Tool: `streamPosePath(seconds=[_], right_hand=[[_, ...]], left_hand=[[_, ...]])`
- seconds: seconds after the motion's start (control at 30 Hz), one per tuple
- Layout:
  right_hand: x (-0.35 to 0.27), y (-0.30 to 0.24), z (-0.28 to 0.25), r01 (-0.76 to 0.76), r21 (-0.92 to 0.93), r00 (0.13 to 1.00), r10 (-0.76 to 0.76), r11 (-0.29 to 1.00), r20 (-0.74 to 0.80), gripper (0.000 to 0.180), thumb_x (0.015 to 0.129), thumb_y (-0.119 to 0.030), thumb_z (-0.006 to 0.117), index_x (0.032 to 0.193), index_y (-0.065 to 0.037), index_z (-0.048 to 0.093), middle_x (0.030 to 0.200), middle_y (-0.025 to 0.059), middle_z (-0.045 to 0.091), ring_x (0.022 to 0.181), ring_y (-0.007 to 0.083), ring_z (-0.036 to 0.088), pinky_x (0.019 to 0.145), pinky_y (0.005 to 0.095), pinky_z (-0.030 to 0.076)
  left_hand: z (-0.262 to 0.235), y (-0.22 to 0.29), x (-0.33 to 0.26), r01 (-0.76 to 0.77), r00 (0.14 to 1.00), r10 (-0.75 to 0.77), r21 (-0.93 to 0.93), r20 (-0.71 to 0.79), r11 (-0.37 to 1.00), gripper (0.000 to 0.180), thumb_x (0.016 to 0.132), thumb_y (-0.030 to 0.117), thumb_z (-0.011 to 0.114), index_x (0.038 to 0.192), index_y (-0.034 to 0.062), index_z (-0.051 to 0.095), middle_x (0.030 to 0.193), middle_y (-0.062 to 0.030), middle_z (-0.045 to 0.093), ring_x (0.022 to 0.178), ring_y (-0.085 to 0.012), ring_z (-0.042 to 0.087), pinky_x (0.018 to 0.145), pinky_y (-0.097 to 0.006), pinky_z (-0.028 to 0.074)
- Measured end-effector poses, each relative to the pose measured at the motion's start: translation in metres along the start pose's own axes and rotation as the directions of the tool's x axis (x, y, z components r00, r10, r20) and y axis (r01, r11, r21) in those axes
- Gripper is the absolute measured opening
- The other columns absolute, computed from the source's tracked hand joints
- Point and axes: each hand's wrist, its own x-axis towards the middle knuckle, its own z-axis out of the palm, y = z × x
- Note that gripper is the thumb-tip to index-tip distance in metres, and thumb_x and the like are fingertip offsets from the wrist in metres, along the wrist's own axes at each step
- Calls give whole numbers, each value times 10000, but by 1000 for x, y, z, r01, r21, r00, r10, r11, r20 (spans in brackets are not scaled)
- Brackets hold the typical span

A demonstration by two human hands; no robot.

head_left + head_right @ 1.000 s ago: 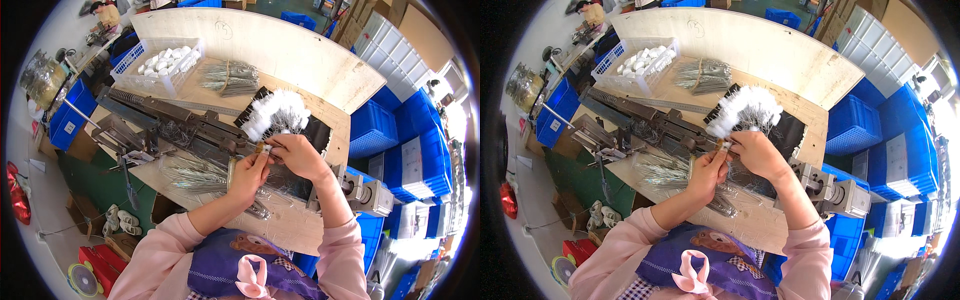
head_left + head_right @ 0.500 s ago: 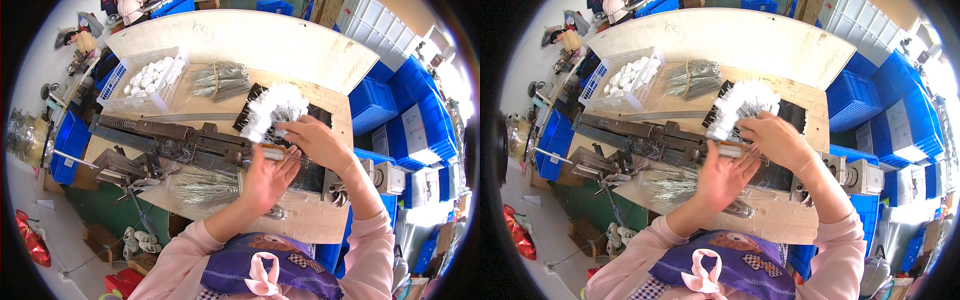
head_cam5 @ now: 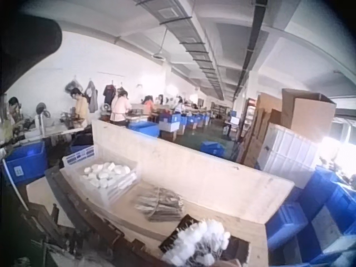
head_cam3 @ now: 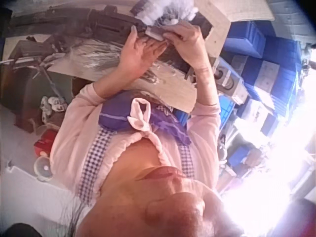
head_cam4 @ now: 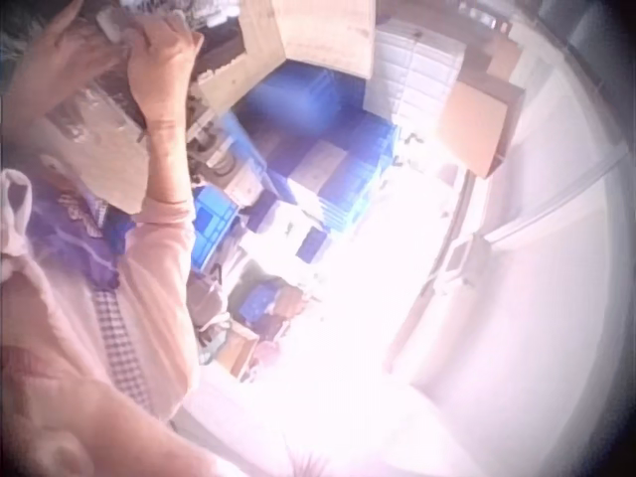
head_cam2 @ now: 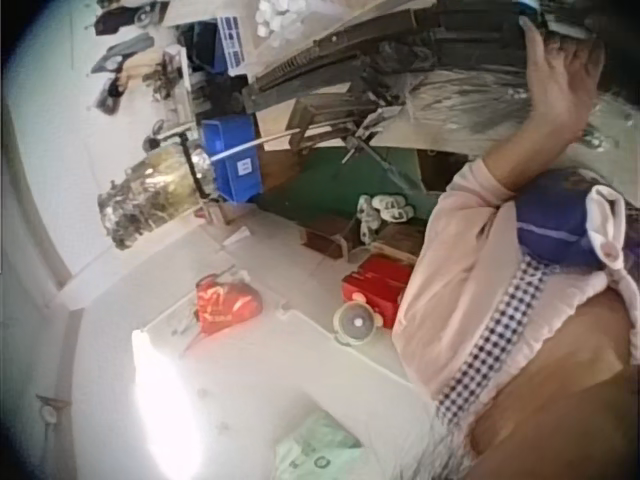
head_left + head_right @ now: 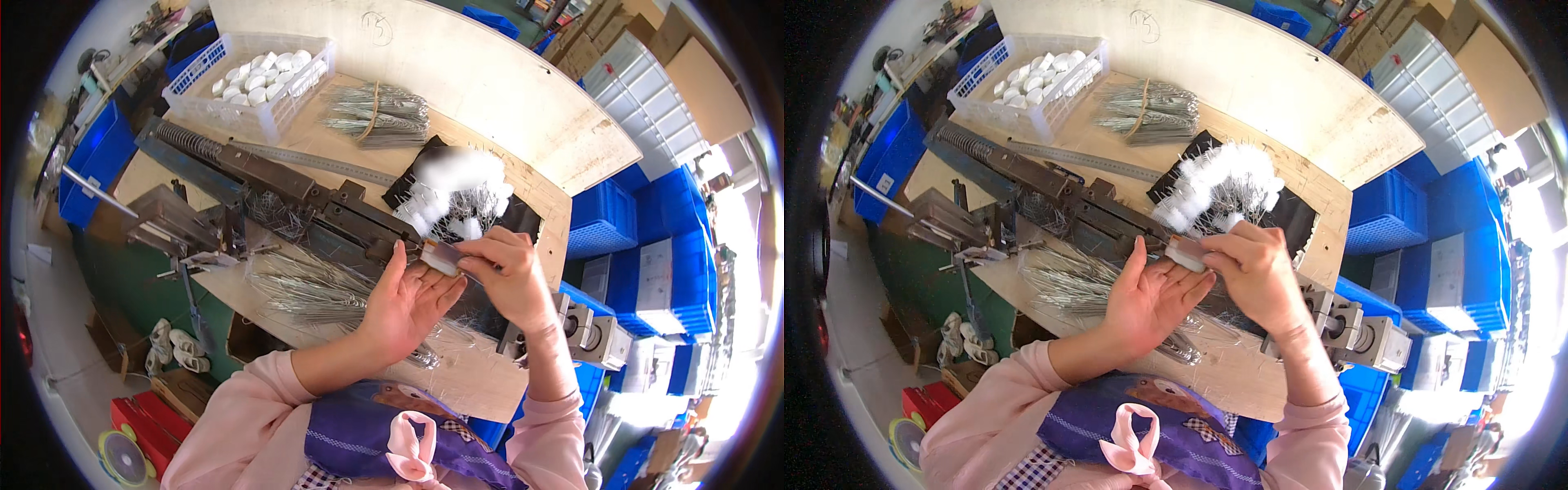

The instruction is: The person places bristles into folded metal wires, inserts each wire into a twisting machine to form brushes, and sets the finished brushes onto a pile.

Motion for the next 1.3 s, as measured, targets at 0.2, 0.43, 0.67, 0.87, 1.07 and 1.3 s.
streamPosePath(seconds=[0.2, 0.43, 0.67, 0.87, 1.07, 1.3], right_hand=[[-4, -8, -5, 75, -88, 997, -72, 993, 37, 148, 728, -72, 716, 876, -66, 716, 689, 52, 570, 684, 217, 547, 727, 316, 373], [-8, -13, -8, 141, -119, 988, -148, 983, -48, 159, 745, -71, 633, 888, -104, 696, 725, 21, 569, 728, 211, 582, 733, 350, 383], [-12, -39, -25, -126, -13, 987, 124, 992, -107, 188, 888, -47, 517, 1073, -44, 551, 641, 125, 592, 576, 321, 628, 520, 399, 488], [-22, -49, 4, 6, -409, 989, 56, 912, 139, 358, 824, -59, 563, 1174, 4, 529, 670, 114, 615, 590, 290, 632, 526, 375, 503], [-23, -50, 5, 99, -542, 984, 0, 835, 180, 427, 730, -24, 580, 1141, 69, 512, 641, 117, 610, 573, 268, 640, 498, 366, 493], [-115, -30, 11, -184, -94, 975, 194, 978, 108, 213, 821, 14, 534, 1032, 11, 500, 863, 183, 574, 765, 372, 609, 628, 434, 492]], left_hand=[[2, 4, -2, 12, 999, -10, 43, -35, 999, 672, 977, 555, 322, 1247, -50, 436, 1250, -162, 506, 1205, -268, 476, 1094, -419, 343], [0, 4, 1, 55, 998, -53, 82, -20, 995, 713, 958, 574, 362, 1271, -64, 410, 1286, -171, 475, 1218, -291, 462, 1094, -421, 340], [3, 9, -6, 33, 999, -31, 103, -17, 994, 772, 952, 580, 371, 1346, -83, 340, 1362, -181, 431, 1328, -292, 361, 1114, -436, 291], [-19, 16, -2, 124, 955, -67, -185, 290, 975, 651, 967, 542, 379, 1264, -29, 473, 1269, -143, 527, 1287, -274, 398, 1070, -428, 319], [11, 14, -3, 113, 989, -107, 63, -99, 992, 334, 974, 392, 482, 971, 75, 588, 977, -11, 592, 1068, -173, 528, 1026, -366, 366], [-9, -3, -3, 23, 991, 19, 306, -132, 952, 224, 968, 242, 506, 1044, 43, 576, 1077, -63, 611, 1088, -190, 546, 979, -339, 413]])
